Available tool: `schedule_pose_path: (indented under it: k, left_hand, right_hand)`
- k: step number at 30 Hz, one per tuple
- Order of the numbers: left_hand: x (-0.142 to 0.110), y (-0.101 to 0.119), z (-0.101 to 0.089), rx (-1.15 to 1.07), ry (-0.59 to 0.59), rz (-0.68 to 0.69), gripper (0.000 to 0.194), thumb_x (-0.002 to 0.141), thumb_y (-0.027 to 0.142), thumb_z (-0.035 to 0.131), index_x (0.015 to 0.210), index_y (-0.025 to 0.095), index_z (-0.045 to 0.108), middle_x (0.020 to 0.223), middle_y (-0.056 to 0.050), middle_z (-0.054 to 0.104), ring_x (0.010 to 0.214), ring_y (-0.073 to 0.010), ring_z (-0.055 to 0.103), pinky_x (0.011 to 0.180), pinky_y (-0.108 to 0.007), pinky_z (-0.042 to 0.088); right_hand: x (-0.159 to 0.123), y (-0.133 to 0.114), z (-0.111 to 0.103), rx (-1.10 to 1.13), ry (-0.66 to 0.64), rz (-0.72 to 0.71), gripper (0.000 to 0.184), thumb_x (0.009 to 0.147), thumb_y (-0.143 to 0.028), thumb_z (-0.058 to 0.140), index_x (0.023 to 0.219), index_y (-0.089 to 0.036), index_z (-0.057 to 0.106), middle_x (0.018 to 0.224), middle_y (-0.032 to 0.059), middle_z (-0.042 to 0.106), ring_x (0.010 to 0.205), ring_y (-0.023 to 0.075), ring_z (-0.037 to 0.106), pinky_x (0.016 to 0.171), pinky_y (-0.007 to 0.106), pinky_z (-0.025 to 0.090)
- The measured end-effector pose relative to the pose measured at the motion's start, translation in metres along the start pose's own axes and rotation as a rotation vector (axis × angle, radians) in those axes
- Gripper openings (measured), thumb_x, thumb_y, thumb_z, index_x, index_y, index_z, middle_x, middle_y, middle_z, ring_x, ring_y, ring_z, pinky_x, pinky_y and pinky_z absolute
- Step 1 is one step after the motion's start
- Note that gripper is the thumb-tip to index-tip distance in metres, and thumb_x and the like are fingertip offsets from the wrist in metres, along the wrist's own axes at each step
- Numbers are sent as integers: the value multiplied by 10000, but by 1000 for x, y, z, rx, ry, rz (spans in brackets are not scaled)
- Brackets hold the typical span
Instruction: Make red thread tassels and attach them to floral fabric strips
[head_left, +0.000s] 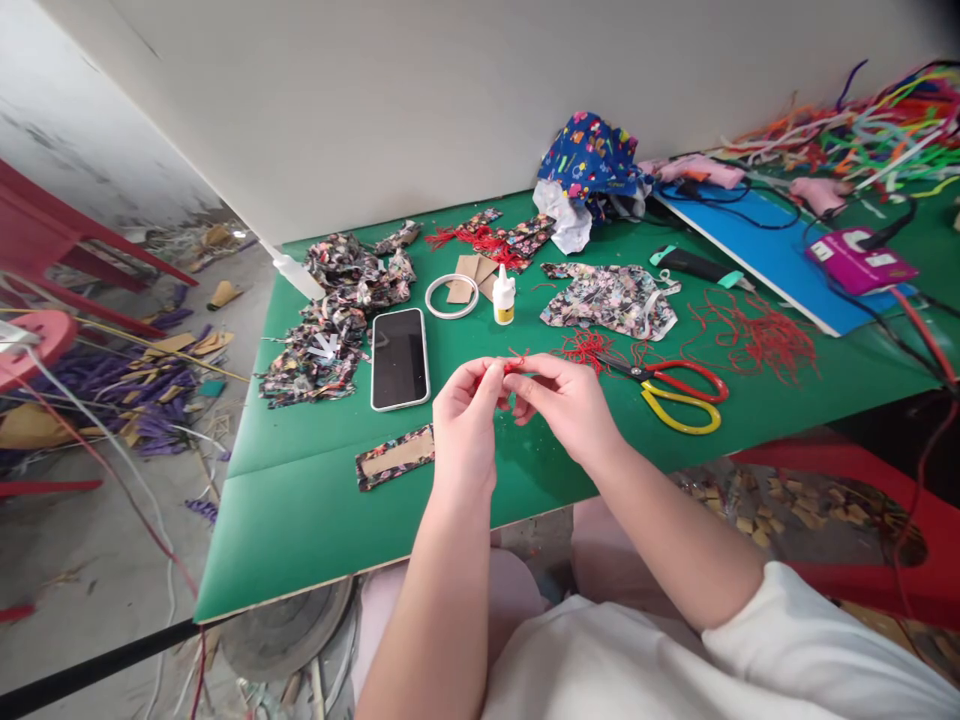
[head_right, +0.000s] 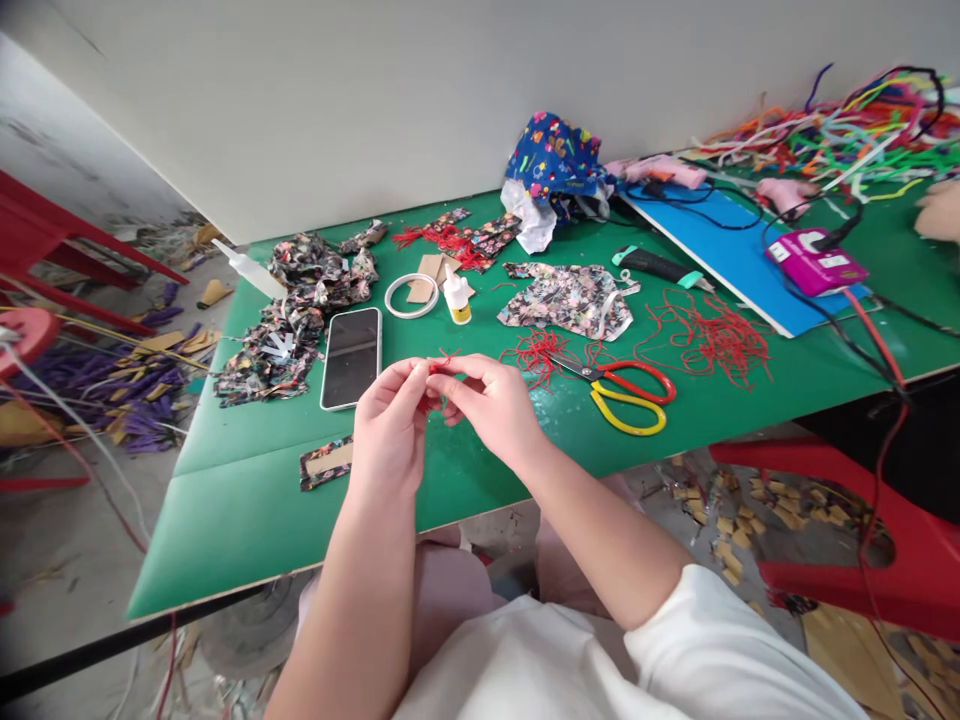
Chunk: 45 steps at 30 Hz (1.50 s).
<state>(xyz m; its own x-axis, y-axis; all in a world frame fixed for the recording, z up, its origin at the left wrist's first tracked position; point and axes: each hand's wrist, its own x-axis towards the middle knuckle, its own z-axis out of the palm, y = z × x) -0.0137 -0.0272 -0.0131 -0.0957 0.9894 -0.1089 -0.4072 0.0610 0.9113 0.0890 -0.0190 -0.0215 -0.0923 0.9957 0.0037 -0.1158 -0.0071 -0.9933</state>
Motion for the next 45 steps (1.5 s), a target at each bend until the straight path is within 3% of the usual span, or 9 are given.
schedule_pose_path:
  k: [7, 15, 18, 20, 22, 28, 32, 38, 45]
  left_hand:
    - [-1, 0, 2, -21, 20, -17, 151, 712, 270, 642, 750, 128, 605, 660, 3, 536, 566, -63, 476, 519, -172, 405]
    - [-2, 0, 1, 63, 90, -7, 152, 713, 273, 647, 762, 130, 649, 675, -4, 572, 537, -51, 472, 488, -156, 382]
    - [-3, 4, -3, 342, 85, 162, 178, 744, 281, 617, 877, 179, 676, 879, -50, 629, 784, -128, 573, 674, -220, 458]
    - [-4, 9, -6, 554, 79, 337, 240, 749, 247, 613, 983, 229, 659, 1072, -55, 594, 1028, -176, 526, 867, -280, 422]
    - [-5, 15, -9, 672, 41, 442, 285, 751, 216, 610, 1031, 258, 641, 1137, -43, 575, 1112, -187, 484, 960, -312, 363]
    - [-5, 16, -11, 654, -71, 338, 246, 704, 230, 667, 949, 251, 684, 922, -28, 680, 867, -184, 605, 831, -292, 438]
    - [-4, 15, -13, 755, -67, 441, 125, 749, 224, 618, 826, 257, 711, 795, -5, 684, 731, -146, 595, 694, -240, 433]
    - [-6, 17, -13, 934, -79, 575, 148, 811, 211, 535, 836, 225, 680, 764, -15, 647, 717, -135, 561, 688, -231, 408]
    - [-7, 8, -7, 770, 33, 440, 148, 822, 294, 527, 823, 192, 634, 775, -11, 636, 708, -117, 576, 672, -220, 438]
  right_hand:
    - [2, -1, -2, 25, 26, 4, 246, 691, -408, 645, 720, -163, 646, 615, -10, 619, 527, 100, 585, 511, 227, 519]
    - [-3, -8, -8, -462, 41, -309, 159, 813, -319, 525, 743, -194, 594, 723, 12, 566, 623, 104, 550, 559, 222, 461]
    - [-2, -9, -10, -497, 32, -349, 152, 822, -301, 505, 737, -197, 576, 726, 12, 554, 661, 113, 547, 579, 226, 454]
    - [-1, -10, -12, -430, 27, -301, 157, 815, -311, 514, 727, -196, 572, 719, 6, 557, 638, 109, 550, 564, 224, 456]
    - [-1, -11, -14, -366, 15, -246, 162, 804, -328, 529, 725, -194, 576, 696, -2, 566, 607, 105, 551, 544, 220, 457]
    - [-2, -13, -16, -340, -43, -192, 163, 807, -327, 528, 770, -192, 613, 725, 3, 618, 606, 103, 555, 526, 210, 452]
    - [-4, -17, -17, -441, -58, -256, 145, 821, -290, 500, 765, -194, 594, 739, 5, 612, 639, 107, 562, 551, 210, 458]
    - [-9, -20, -14, -619, -21, -388, 110, 824, -230, 484, 768, -192, 570, 701, -2, 599, 615, 93, 547, 571, 199, 427]
    - [-7, -25, -13, -416, -81, -193, 172, 835, -307, 485, 773, -182, 586, 552, -36, 541, 485, 72, 498, 495, 190, 410]
